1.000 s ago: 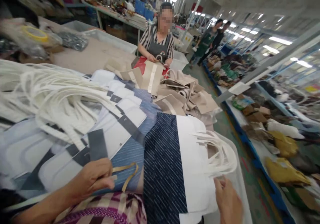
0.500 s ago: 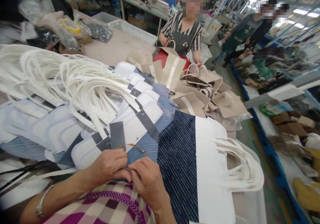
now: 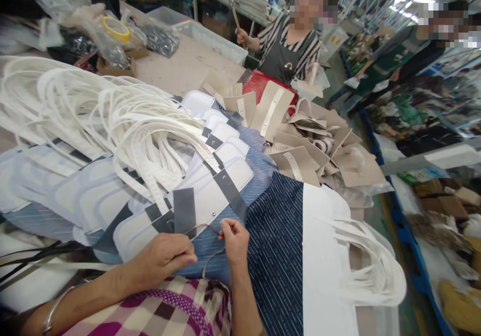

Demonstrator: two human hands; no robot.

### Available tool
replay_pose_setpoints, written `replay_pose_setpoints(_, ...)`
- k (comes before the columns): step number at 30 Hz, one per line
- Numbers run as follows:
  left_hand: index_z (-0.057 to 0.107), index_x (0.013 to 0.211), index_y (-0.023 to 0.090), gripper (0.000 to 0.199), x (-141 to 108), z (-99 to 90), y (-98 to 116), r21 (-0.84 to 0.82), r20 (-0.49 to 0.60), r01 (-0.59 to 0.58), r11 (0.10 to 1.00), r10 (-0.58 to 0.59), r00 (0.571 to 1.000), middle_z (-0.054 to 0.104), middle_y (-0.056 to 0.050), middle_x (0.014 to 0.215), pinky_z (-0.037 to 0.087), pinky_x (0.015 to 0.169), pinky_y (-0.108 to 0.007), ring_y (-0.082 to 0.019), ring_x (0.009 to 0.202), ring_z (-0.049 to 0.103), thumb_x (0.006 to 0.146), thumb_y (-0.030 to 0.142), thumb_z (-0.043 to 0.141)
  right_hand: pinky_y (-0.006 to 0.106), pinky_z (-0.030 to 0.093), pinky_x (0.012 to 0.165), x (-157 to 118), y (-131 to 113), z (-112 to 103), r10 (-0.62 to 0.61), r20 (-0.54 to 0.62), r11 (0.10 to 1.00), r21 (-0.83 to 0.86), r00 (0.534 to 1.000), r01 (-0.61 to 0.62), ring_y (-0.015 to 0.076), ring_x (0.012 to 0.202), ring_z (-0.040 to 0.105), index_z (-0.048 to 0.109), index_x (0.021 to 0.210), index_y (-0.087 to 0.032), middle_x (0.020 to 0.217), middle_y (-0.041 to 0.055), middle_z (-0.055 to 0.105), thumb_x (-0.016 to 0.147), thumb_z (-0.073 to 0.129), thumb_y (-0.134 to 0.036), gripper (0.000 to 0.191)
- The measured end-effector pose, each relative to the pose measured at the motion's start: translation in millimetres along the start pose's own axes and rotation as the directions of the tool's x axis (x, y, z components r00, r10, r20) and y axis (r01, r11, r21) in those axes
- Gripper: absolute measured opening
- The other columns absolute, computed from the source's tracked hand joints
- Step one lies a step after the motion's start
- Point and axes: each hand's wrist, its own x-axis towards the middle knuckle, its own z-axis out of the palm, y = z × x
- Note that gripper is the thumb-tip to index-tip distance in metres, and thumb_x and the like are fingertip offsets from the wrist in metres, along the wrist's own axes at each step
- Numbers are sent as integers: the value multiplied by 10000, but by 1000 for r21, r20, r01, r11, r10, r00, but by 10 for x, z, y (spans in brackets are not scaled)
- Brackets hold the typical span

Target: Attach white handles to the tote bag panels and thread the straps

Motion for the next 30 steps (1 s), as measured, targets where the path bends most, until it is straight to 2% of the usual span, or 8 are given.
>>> replay_pose_setpoints(8, 599, 758, 218, 260, -266, -97, -402, 9, 113, 353, 935, -352, 929, 629, 56, 652, 349, 576, -224, -119, 600, 584, 952, 363, 505, 239, 493, 506, 268, 174, 255, 59, 56, 998, -28, 997, -58, 136, 519, 594, 715, 778, -178, 577, -16, 645, 739, 671, -478, 306)
replay_pose_setpoints(15, 585, 730, 218, 279, -296, -115, -544, 33, 68, 372, 928, -374, 925, 639, 26, 670, 350, 588, -241, -143, 623, 589, 943, 360, 474, 243, 490, 555, 304, 199, 366, 40, 30, 984, -176, 999, -35, 152, 564, 627, 667, 825, -238, 595, -49, 651, 762, 653, -419, 192)
replay_pose_setpoints(18, 587, 714, 212, 263, -294, -116, -532, 24, 60, 363, 931, -364, 929, 626, 28, 655, 344, 583, -236, -136, 614, 574, 917, 352, 496, 249, 446, 464, 396, 226, 268, 54, -14, 968, -245, 998, -56, 159, 431, 587, 621, 912, -218, 506, -79, 598, 680, 742, -415, 328)
replay_pose_setpoints(21, 581, 675, 199, 231, -324, -221, -376, -161, 178, 452, 878, -424, 888, 596, 40, 601, 351, 544, -216, -120, 561, 550, 856, 337, 546, 264, 408, 416, 474, 143, 118, 25, -39, 955, -293, 999, -35, 158, 360, 526, 591, 843, -203, 460, -86, 550, 619, 790, -439, 381)
replay_pose_setpoints(24, 581, 690, 191, 187, -394, -483, -107, -418, 500, 682, 600, -474, 724, 585, 46, 560, 318, 415, -194, -94, 424, 455, 776, 357, 601, 278, 474, 554, 455, -106, 120, -80, -81, 953, -299, 993, 53, 165, 519, 589, 605, 870, -193, 569, -43, 600, 721, 710, -479, 339)
replay_pose_setpoints(26, 570, 691, 194, 218, -468, -719, 65, -450, 640, 771, 451, -439, 631, 572, 47, 538, 293, 354, -194, -88, 374, 405, 718, 392, 658, 278, 486, 646, 373, -339, 295, -217, -5, 925, -321, 976, 203, 154, 621, 599, 639, 923, -189, 714, 0, 651, 818, 636, -450, 282)
replay_pose_setpoints(28, 546, 654, 201, 274, -574, -953, 185, -467, 644, 766, 441, -425, 637, 540, 51, 514, 300, 349, -196, -91, 381, 404, 692, 426, 698, 275, 488, 694, 259, -570, 604, -374, 191, 832, -364, 908, 419, 146, 674, 601, 667, 968, -200, 844, 27, 672, 876, 606, -375, 207)
replay_pose_setpoints(30, 534, 629, 200, 334, -716, -1137, 249, -488, 527, 673, 556, -427, 735, 539, 49, 536, 340, 398, -191, -92, 439, 434, 724, 473, 703, 290, 500, 731, 155, -747, 979, -449, 381, 680, -441, 808, 586, 169, 763, 628, 667, 1035, -208, 953, 53, 667, 885, 629, -341, 204)
